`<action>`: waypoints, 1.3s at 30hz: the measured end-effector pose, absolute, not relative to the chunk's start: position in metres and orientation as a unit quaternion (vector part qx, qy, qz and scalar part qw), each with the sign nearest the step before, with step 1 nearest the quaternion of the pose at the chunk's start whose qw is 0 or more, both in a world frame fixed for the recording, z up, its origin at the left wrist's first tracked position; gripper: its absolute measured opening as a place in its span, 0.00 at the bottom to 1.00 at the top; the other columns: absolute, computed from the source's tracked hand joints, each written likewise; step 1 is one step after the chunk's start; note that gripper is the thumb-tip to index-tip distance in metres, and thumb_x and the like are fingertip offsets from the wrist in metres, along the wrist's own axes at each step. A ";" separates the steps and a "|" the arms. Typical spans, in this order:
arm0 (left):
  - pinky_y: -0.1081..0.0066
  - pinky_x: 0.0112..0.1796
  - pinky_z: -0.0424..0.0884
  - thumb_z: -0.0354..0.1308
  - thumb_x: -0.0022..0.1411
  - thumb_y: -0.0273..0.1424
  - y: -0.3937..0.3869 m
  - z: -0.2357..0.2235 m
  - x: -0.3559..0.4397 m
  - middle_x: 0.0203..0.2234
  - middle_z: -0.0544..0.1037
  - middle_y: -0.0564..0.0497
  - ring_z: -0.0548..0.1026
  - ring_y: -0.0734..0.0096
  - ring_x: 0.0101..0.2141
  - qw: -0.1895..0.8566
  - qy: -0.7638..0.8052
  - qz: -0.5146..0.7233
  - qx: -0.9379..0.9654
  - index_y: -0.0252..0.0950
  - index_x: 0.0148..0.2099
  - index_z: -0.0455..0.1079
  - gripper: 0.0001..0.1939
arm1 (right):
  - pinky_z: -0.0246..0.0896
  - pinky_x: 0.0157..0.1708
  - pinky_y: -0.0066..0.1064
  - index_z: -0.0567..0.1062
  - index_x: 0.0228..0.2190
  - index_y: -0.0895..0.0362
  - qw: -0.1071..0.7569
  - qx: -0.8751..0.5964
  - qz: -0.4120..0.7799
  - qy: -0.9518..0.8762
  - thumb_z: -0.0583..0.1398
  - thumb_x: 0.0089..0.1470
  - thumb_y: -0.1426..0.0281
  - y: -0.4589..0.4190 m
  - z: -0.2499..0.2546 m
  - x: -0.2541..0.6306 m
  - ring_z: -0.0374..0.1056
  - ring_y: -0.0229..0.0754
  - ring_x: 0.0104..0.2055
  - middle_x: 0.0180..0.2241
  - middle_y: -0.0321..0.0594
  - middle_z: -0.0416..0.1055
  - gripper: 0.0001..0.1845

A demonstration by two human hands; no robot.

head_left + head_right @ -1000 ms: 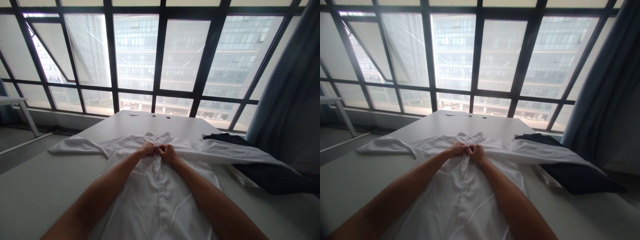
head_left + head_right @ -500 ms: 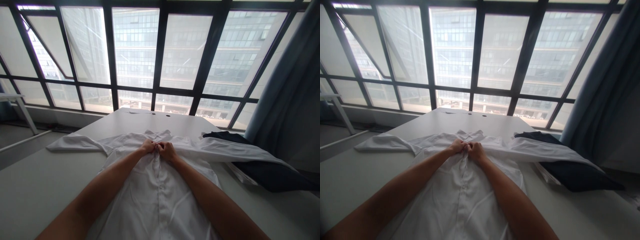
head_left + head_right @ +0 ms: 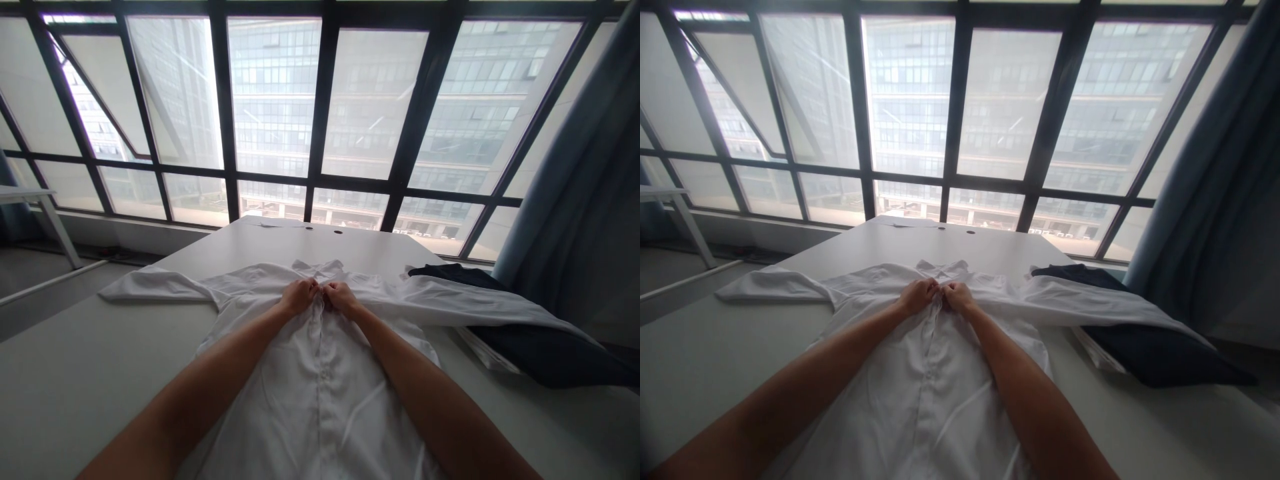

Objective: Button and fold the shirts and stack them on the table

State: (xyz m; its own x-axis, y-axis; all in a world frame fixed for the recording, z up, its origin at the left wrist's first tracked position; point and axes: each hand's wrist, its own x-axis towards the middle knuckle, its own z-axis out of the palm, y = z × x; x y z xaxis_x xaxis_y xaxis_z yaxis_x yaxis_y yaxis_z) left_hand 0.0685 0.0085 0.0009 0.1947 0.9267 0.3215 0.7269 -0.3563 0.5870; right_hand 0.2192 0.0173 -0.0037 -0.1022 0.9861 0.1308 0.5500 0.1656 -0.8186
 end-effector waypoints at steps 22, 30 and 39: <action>0.41 0.62 0.45 0.43 0.72 0.41 -0.023 0.001 0.054 0.68 0.53 0.38 0.50 0.50 0.67 0.055 0.518 0.099 0.848 0.35 0.68 0.57 0.27 | 0.56 0.29 0.28 0.77 0.28 0.59 0.207 -0.559 0.056 -0.801 0.65 0.48 0.58 -0.052 0.027 0.226 0.70 0.43 0.31 0.28 0.46 0.76 0.15; 0.64 0.45 0.70 0.55 0.61 0.30 -0.053 0.019 0.066 0.37 0.79 0.40 0.76 0.56 0.41 0.031 0.511 0.204 0.835 0.33 0.35 0.78 0.10 | 0.60 0.27 0.30 0.76 0.18 0.55 0.192 -0.566 0.157 -0.786 0.65 0.46 0.66 -0.059 0.011 0.229 0.71 0.46 0.28 0.17 0.42 0.71 0.09; 0.73 0.22 0.59 0.61 0.50 0.27 -0.064 0.024 0.075 0.14 0.68 0.53 0.66 0.71 0.18 0.258 0.546 0.195 0.773 0.34 0.22 0.73 0.06 | 0.52 0.16 0.23 0.72 0.16 0.57 0.235 -0.560 0.360 -0.708 0.60 0.49 0.71 -0.073 0.020 0.236 0.63 0.36 0.15 0.13 0.36 0.68 0.12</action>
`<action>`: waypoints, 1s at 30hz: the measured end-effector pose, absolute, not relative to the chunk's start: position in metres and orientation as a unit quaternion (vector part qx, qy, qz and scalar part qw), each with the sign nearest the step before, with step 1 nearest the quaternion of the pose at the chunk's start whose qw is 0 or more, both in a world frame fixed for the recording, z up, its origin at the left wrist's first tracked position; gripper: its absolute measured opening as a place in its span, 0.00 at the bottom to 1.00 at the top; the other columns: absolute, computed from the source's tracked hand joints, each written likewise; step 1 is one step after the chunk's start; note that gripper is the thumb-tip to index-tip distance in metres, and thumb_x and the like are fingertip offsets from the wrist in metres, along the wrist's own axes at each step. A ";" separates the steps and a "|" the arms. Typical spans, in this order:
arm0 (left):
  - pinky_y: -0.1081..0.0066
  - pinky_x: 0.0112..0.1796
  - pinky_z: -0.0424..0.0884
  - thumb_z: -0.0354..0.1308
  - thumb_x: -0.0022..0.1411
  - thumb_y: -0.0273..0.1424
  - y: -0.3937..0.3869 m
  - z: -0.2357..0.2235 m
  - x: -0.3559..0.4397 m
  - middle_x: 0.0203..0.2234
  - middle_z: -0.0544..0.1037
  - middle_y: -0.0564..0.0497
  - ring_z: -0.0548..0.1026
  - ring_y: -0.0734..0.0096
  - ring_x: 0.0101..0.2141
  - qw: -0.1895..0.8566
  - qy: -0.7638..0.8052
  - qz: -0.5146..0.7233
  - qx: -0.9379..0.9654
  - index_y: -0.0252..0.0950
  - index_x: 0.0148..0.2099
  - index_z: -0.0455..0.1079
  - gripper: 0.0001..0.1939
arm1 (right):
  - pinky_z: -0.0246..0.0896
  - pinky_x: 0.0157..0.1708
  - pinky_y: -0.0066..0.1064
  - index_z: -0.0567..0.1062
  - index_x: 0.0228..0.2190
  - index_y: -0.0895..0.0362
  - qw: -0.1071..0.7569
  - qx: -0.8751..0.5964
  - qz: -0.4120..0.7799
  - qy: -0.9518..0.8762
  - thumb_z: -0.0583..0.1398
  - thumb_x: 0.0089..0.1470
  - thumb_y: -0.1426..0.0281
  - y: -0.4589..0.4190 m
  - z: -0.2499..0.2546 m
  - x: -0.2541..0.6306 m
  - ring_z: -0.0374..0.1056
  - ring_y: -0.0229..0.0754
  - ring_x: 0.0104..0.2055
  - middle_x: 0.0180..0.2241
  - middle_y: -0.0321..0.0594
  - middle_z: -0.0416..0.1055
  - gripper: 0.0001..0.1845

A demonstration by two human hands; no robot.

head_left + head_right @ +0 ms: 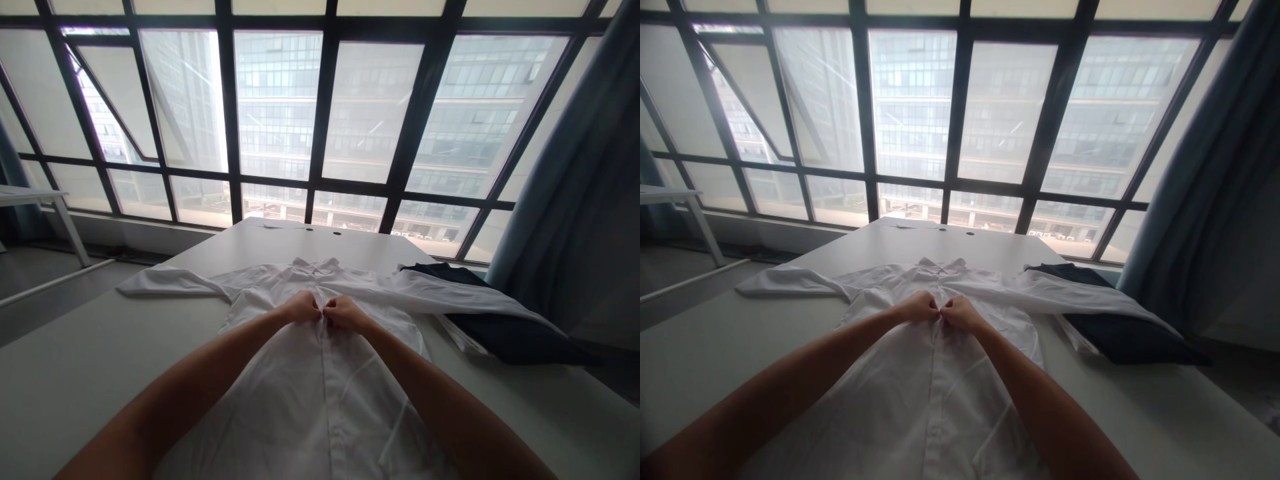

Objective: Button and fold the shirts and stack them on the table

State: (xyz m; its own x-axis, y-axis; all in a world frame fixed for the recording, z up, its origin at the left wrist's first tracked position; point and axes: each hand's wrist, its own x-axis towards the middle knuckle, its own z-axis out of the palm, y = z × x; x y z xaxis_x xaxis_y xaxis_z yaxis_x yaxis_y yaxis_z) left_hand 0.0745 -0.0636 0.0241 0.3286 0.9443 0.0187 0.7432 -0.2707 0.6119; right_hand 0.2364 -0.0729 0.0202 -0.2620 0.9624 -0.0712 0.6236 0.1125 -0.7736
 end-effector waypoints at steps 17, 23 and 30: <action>0.76 0.15 0.46 0.61 0.59 0.39 -0.078 0.025 0.066 0.08 0.61 0.58 0.54 0.80 0.11 0.466 0.534 0.242 0.663 0.33 0.27 0.70 0.15 | 0.52 0.13 0.20 0.74 0.25 0.59 0.338 -0.507 0.439 -0.661 0.57 0.50 0.72 -0.086 0.011 0.243 0.66 0.33 0.17 0.20 0.34 0.74 0.05; 0.77 0.16 0.47 0.58 0.59 0.36 -0.082 0.031 0.065 0.10 0.63 0.58 0.56 0.80 0.12 0.470 0.535 0.219 0.667 0.33 0.26 0.68 0.13 | 0.52 0.14 0.21 0.72 0.24 0.58 0.330 -0.510 0.414 -0.678 0.59 0.48 0.72 -0.086 0.013 0.240 0.65 0.33 0.16 0.18 0.32 0.71 0.03; 0.76 0.16 0.48 0.52 0.61 0.55 -0.083 0.028 0.068 0.09 0.62 0.57 0.55 0.80 0.11 0.426 0.555 0.226 0.678 0.35 0.23 0.64 0.29 | 0.56 0.23 0.25 0.74 0.24 0.59 0.358 -0.512 0.231 -0.746 0.62 0.49 0.64 -0.083 0.001 0.235 0.67 0.37 0.23 0.21 0.38 0.73 0.10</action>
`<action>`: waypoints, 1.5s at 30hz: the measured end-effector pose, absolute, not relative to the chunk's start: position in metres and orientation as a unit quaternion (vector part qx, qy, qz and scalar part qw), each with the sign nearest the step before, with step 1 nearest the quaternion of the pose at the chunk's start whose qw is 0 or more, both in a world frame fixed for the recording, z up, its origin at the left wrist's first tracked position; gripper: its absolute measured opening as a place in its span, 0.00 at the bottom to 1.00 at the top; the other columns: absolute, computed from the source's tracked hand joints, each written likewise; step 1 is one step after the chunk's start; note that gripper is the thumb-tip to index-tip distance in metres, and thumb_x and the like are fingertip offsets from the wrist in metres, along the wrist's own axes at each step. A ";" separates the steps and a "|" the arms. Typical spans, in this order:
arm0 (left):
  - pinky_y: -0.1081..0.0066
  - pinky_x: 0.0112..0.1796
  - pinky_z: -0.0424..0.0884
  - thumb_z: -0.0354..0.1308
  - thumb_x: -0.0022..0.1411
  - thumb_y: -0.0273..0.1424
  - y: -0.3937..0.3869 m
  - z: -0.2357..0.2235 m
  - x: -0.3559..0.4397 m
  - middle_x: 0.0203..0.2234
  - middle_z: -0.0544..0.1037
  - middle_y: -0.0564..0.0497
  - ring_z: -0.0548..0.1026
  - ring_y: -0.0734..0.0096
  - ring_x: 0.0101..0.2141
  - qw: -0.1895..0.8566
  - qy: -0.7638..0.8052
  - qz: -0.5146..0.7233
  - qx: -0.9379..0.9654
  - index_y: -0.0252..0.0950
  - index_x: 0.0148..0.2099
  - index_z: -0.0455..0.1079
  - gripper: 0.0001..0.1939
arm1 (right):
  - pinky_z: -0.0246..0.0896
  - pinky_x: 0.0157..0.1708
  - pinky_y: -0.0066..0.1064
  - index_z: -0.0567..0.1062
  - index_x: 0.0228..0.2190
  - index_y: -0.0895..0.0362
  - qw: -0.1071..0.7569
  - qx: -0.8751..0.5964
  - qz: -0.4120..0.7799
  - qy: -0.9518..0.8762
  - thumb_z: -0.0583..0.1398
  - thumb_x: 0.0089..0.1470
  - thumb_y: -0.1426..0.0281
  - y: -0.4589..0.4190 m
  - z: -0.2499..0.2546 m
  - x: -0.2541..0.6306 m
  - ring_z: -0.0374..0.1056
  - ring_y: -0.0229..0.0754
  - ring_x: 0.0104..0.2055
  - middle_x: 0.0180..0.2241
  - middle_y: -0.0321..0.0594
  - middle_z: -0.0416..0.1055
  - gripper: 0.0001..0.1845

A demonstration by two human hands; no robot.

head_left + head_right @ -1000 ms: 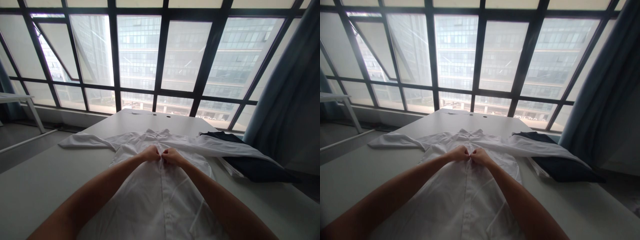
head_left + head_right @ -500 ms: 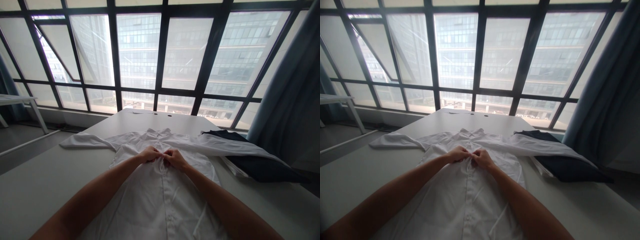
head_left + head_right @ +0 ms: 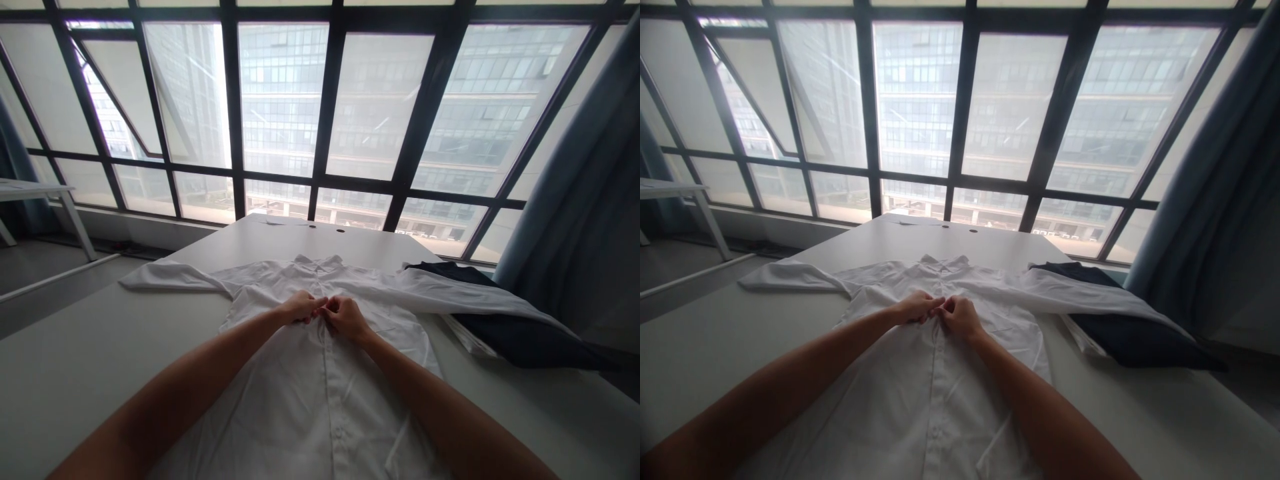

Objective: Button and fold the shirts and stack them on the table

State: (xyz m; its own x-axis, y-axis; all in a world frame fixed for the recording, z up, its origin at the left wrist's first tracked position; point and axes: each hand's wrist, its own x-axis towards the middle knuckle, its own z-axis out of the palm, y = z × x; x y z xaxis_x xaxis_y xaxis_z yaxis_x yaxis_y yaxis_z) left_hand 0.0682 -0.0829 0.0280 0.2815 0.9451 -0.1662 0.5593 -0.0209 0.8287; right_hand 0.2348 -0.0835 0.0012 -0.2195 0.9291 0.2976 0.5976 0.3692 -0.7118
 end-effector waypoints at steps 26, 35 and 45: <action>0.78 0.16 0.47 0.60 0.58 0.36 -0.078 0.017 0.070 0.09 0.59 0.59 0.56 0.80 0.13 0.448 0.556 0.270 0.645 0.35 0.21 0.64 0.17 | 0.57 0.22 0.25 0.79 0.26 0.60 0.370 -0.512 0.224 -0.742 0.58 0.51 0.66 -0.089 0.002 0.233 0.67 0.37 0.21 0.19 0.38 0.74 0.12; 0.78 0.18 0.51 0.55 0.61 0.32 -0.074 0.013 0.073 0.11 0.62 0.59 0.59 0.79 0.14 0.378 0.519 0.287 0.711 0.33 0.28 0.69 0.11 | 0.56 0.16 0.23 0.70 0.21 0.57 0.350 -0.542 0.339 -0.684 0.55 0.51 0.70 -0.081 0.005 0.234 0.65 0.36 0.16 0.17 0.35 0.70 0.09; 0.53 0.57 0.59 0.53 0.65 0.44 -0.076 0.014 0.057 0.58 0.69 0.39 0.64 0.48 0.59 0.020 0.563 0.158 0.811 0.37 0.60 0.67 0.25 | 0.65 0.40 0.30 0.78 0.36 0.59 0.279 -0.557 0.114 -0.774 0.57 0.54 0.67 -0.090 0.018 0.239 0.74 0.44 0.38 0.35 0.45 0.79 0.11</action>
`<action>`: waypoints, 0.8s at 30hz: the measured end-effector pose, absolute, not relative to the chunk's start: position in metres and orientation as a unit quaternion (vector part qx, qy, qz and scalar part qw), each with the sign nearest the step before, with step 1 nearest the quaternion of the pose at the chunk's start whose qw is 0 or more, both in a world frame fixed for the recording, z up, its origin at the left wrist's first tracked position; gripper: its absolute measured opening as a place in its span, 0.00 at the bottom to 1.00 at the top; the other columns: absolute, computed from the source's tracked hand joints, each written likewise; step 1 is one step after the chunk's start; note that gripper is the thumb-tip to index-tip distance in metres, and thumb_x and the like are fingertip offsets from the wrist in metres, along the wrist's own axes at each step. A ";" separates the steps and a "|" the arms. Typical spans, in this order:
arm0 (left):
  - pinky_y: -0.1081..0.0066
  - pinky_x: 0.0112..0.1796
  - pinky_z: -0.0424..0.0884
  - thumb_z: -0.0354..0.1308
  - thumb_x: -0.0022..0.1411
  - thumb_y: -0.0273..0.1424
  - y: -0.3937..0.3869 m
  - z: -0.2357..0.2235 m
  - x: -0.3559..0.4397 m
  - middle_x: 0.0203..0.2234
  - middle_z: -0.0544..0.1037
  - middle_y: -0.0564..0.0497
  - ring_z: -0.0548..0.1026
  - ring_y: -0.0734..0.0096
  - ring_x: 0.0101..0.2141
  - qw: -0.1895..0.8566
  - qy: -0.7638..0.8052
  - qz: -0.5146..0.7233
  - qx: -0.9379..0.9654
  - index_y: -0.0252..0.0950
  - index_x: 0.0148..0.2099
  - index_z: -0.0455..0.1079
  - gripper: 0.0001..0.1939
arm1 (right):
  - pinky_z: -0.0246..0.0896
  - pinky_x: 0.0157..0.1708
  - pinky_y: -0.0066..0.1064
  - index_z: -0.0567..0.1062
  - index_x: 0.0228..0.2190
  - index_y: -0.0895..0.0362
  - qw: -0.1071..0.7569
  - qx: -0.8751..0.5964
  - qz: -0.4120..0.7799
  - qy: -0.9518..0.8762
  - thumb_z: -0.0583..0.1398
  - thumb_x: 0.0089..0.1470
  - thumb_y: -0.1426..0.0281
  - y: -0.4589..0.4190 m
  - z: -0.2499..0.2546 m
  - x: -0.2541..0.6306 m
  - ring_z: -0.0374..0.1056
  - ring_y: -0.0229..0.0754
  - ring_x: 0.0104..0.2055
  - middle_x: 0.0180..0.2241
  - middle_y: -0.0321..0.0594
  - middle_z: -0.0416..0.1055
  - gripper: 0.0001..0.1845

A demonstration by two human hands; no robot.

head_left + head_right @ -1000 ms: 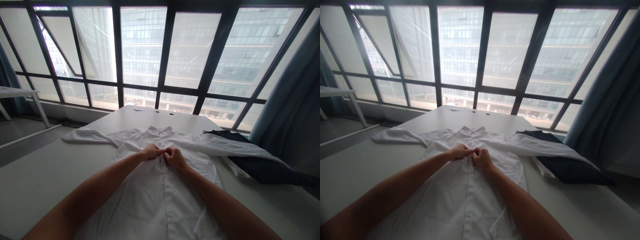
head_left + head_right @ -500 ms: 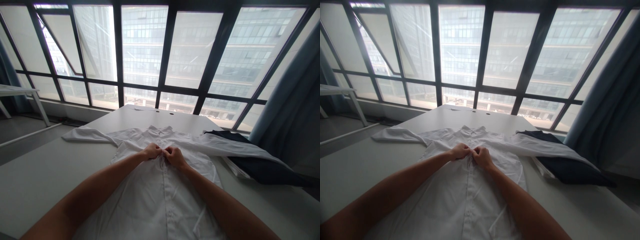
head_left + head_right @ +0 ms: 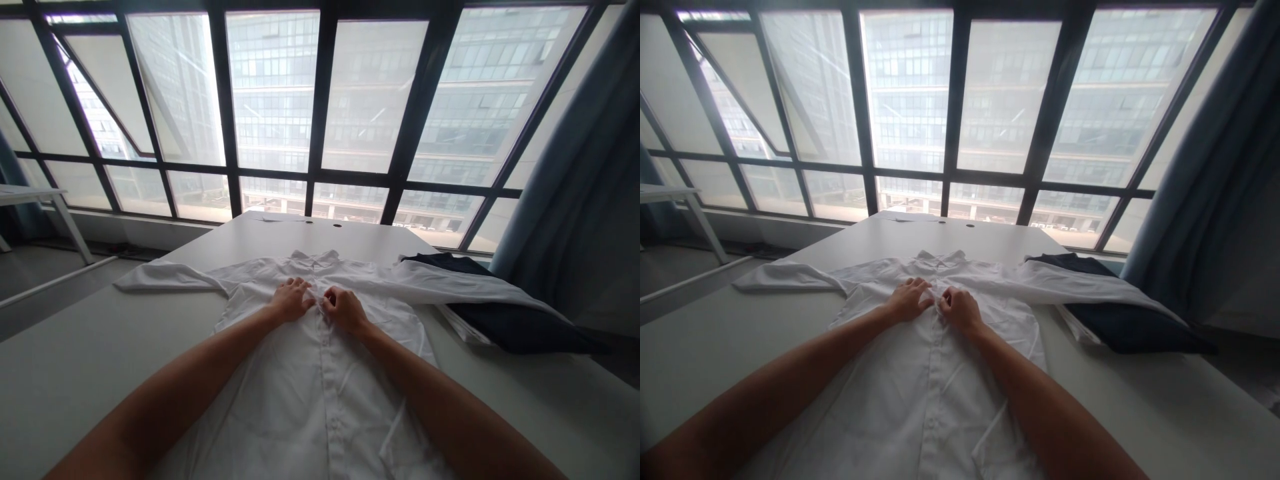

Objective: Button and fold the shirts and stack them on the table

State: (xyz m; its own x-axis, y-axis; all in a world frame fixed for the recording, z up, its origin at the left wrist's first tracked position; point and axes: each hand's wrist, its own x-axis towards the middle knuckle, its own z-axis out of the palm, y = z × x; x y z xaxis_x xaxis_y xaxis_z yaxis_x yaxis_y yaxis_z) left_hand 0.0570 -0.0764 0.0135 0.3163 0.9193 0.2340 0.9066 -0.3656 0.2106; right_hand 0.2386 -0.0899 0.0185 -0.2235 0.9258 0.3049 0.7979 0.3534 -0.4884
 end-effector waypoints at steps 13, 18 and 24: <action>0.34 0.59 0.36 0.37 0.62 0.63 -0.018 0.008 0.034 0.70 0.40 0.42 0.37 0.42 0.68 0.083 0.580 0.019 0.811 0.41 0.72 0.45 0.45 | 0.25 0.62 0.65 0.45 0.69 0.52 0.015 -0.659 0.098 -0.746 0.41 0.56 0.37 -0.046 0.010 0.267 0.29 0.59 0.72 0.71 0.47 0.34 0.49; 0.56 0.64 0.43 0.42 0.66 0.55 0.000 0.004 0.007 0.69 0.48 0.41 0.45 0.56 0.68 0.085 0.545 0.057 0.832 0.36 0.70 0.52 0.39 | 0.26 0.63 0.62 0.45 0.69 0.51 0.013 -0.662 0.087 -0.744 0.41 0.57 0.37 -0.021 0.010 0.284 0.30 0.56 0.72 0.71 0.45 0.34 0.48; 0.57 0.60 0.55 0.44 0.71 0.43 -0.007 0.013 -0.076 0.63 0.65 0.41 0.63 0.55 0.61 0.005 0.625 0.118 0.771 0.35 0.62 0.65 0.26 | 0.32 0.63 0.60 0.50 0.68 0.57 0.031 -0.673 -0.002 -0.739 0.42 0.64 0.48 -0.044 0.010 0.283 0.38 0.60 0.70 0.69 0.54 0.44 0.39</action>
